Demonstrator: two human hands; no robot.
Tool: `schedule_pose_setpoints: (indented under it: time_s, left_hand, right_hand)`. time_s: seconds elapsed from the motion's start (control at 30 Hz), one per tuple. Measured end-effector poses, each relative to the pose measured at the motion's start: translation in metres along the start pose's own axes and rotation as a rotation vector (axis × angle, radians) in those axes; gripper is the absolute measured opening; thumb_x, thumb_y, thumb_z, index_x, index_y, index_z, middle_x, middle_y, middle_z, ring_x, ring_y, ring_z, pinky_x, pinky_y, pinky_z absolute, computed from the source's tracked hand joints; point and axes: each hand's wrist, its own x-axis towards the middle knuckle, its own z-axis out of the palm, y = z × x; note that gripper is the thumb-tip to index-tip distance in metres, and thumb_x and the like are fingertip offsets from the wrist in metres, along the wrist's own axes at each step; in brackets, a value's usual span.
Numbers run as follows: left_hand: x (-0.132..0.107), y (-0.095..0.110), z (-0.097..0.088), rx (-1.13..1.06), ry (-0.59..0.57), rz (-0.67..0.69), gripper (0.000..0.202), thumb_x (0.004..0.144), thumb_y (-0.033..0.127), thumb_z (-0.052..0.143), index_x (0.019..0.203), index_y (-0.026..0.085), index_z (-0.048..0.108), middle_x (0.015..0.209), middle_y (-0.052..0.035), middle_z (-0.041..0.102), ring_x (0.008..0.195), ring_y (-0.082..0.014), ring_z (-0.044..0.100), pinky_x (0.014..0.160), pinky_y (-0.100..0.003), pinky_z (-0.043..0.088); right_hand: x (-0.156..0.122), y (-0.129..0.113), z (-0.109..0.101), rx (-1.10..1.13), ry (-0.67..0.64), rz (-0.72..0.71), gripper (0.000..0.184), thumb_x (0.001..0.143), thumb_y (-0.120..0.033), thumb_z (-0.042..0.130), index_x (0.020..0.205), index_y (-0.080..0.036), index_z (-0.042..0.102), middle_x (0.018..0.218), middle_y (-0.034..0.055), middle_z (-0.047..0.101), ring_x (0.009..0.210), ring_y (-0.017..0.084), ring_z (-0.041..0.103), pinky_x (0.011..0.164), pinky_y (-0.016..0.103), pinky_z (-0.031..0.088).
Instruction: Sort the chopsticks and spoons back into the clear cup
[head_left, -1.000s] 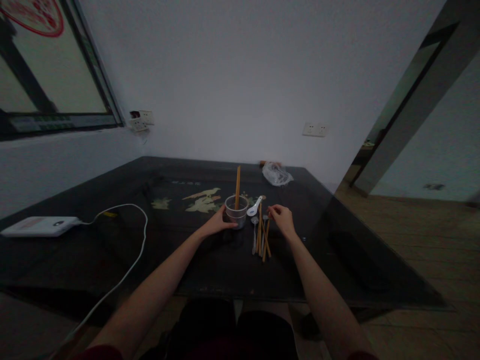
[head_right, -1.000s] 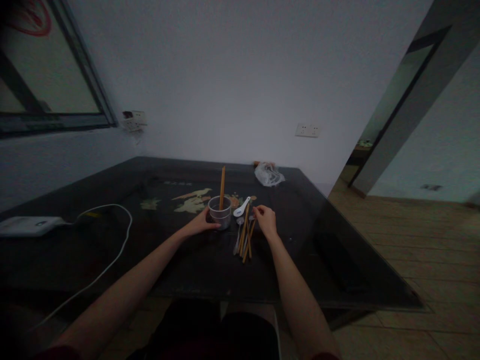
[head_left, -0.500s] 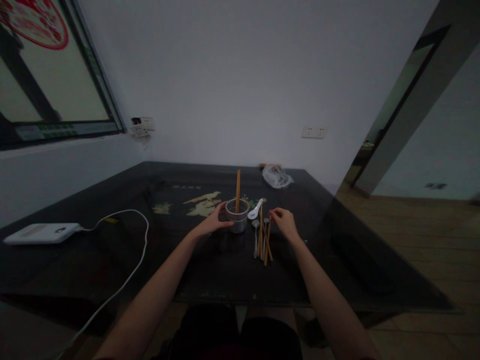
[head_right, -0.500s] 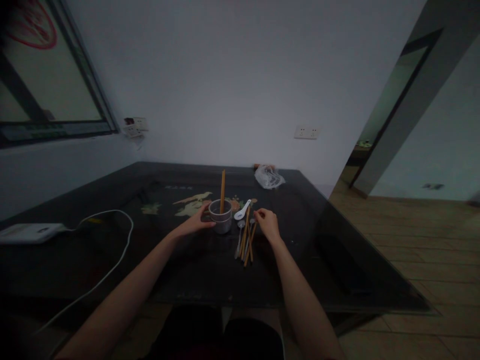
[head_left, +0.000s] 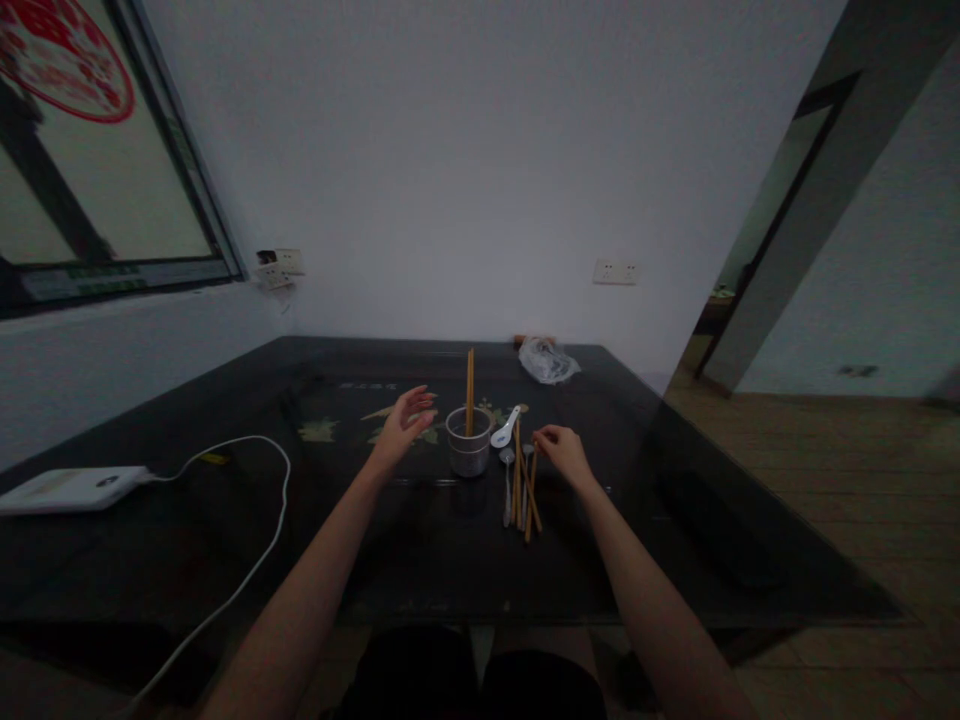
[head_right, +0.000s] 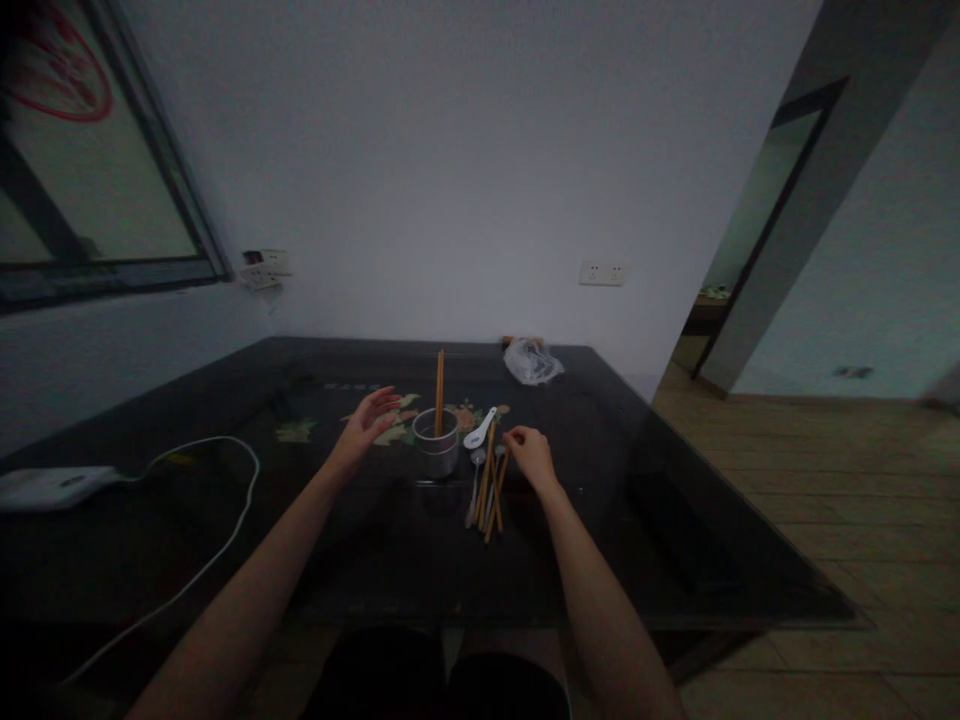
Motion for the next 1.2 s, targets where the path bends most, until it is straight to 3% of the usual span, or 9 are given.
schedule_pose_setpoints:
  time_s: [0.2, 0.33, 0.43, 0.5, 0.57, 0.6, 0.77, 0.93, 1.2]
  left_hand:
    - [-0.008, 0.025, 0.004, 0.13, 0.084, 0.143, 0.035, 0.081, 0.037, 0.059, 0.11, 0.017, 0.055, 0.106, -0.0085, 0.064, 0.096, -0.0188, 0.064, 0.09, -0.037, 0.05]
    - [-0.022, 0.054, 0.022, 0.276, 0.054, 0.257, 0.025, 0.085, 0.031, 0.055, 0.104, 0.017, 0.06, 0.098, -0.0067, 0.066, 0.091, -0.0178, 0.064, 0.086, -0.034, 0.05]
    - [-0.039, 0.077, 0.056, 0.297, -0.134, 0.263, 0.022, 0.088, 0.03, 0.049, 0.102, 0.017, 0.062, 0.093, -0.0056, 0.067, 0.08, -0.0156, 0.064, 0.075, -0.028, 0.051]
    - [-0.049, 0.083, 0.088, 0.348, -0.376, 0.217, 0.024, 0.089, 0.029, 0.044, 0.103, 0.018, 0.061, 0.085, -0.0036, 0.068, 0.068, -0.0132, 0.063, 0.064, -0.024, 0.05]
    - [-0.054, 0.081, 0.119, 0.519, -0.656, 0.207, 0.019, 0.087, 0.027, 0.048, 0.094, 0.019, 0.064, 0.079, -0.0023, 0.068, 0.068, -0.0141, 0.063, 0.066, -0.024, 0.049]
    - [-0.053, 0.077, 0.133, 0.615, -0.69, 0.189, 0.018, 0.086, 0.026, 0.049, 0.09, 0.019, 0.064, 0.078, -0.0031, 0.068, 0.071, -0.0154, 0.064, 0.068, -0.025, 0.049]
    - [-0.038, 0.051, 0.168, 1.044, -0.528, 0.012, 0.026, 0.091, 0.029, 0.04, 0.105, 0.018, 0.059, 0.096, -0.0114, 0.068, 0.09, -0.0241, 0.066, 0.077, -0.034, 0.05]
    - [-0.042, 0.039, 0.167, 1.185, -0.521, -0.089, 0.03, 0.092, 0.032, 0.037, 0.11, 0.017, 0.055, 0.101, -0.0146, 0.067, 0.094, -0.0269, 0.066, 0.078, -0.037, 0.051]
    - [-0.044, 0.023, 0.16, 1.193, -0.481, -0.097, 0.034, 0.093, 0.035, 0.036, 0.114, 0.013, 0.05, 0.096, -0.0165, 0.067, 0.092, -0.0295, 0.067, 0.076, -0.04, 0.052]
  right_hand:
    - [0.0, 0.001, 0.001, 0.009, -0.035, 0.036, 0.027, 0.081, -0.036, 0.051, 0.075, -0.016, 0.068, 0.059, 0.004, 0.067, 0.057, 0.015, 0.061, 0.055, 0.022, 0.038]
    - [0.001, 0.003, 0.001, -0.026, -0.07, 0.06, 0.025, 0.081, -0.034, 0.052, 0.075, -0.017, 0.069, 0.059, 0.0036, 0.067, 0.056, 0.014, 0.061, 0.054, 0.021, 0.037]
    - [0.001, 0.002, -0.001, -0.053, -0.105, 0.087, 0.022, 0.082, -0.032, 0.053, 0.077, -0.017, 0.069, 0.062, 0.0035, 0.068, 0.058, 0.013, 0.061, 0.053, 0.02, 0.037]
    - [0.001, 0.002, -0.002, -0.082, -0.123, 0.098, 0.021, 0.081, -0.031, 0.054, 0.078, -0.017, 0.07, 0.063, 0.0037, 0.069, 0.059, 0.013, 0.061, 0.054, 0.02, 0.037]
    - [0.002, 0.001, -0.004, -0.132, -0.138, 0.109, 0.021, 0.081, -0.03, 0.055, 0.079, -0.017, 0.071, 0.066, 0.0045, 0.069, 0.063, 0.014, 0.062, 0.055, 0.02, 0.037]
    - [0.002, 0.001, -0.005, -0.158, -0.145, 0.113, 0.02, 0.081, -0.03, 0.055, 0.079, -0.017, 0.071, 0.067, 0.0051, 0.07, 0.066, 0.014, 0.062, 0.056, 0.02, 0.037]
    - [-0.001, -0.001, -0.006, -0.216, -0.188, 0.115, 0.019, 0.079, -0.029, 0.059, 0.072, -0.017, 0.071, 0.067, 0.005, 0.069, 0.066, 0.014, 0.062, 0.057, 0.02, 0.037]
    - [-0.006, -0.007, -0.007, -0.222, -0.306, 0.109, 0.026, 0.08, -0.033, 0.059, 0.063, -0.015, 0.069, 0.055, 0.0022, 0.062, 0.055, 0.012, 0.055, 0.05, 0.02, 0.033]
    - [-0.008, -0.011, -0.008, -0.147, -0.421, 0.093, 0.031, 0.082, -0.031, 0.057, 0.06, -0.012, 0.068, 0.047, -0.0002, 0.056, 0.048, 0.01, 0.051, 0.048, 0.02, 0.032]
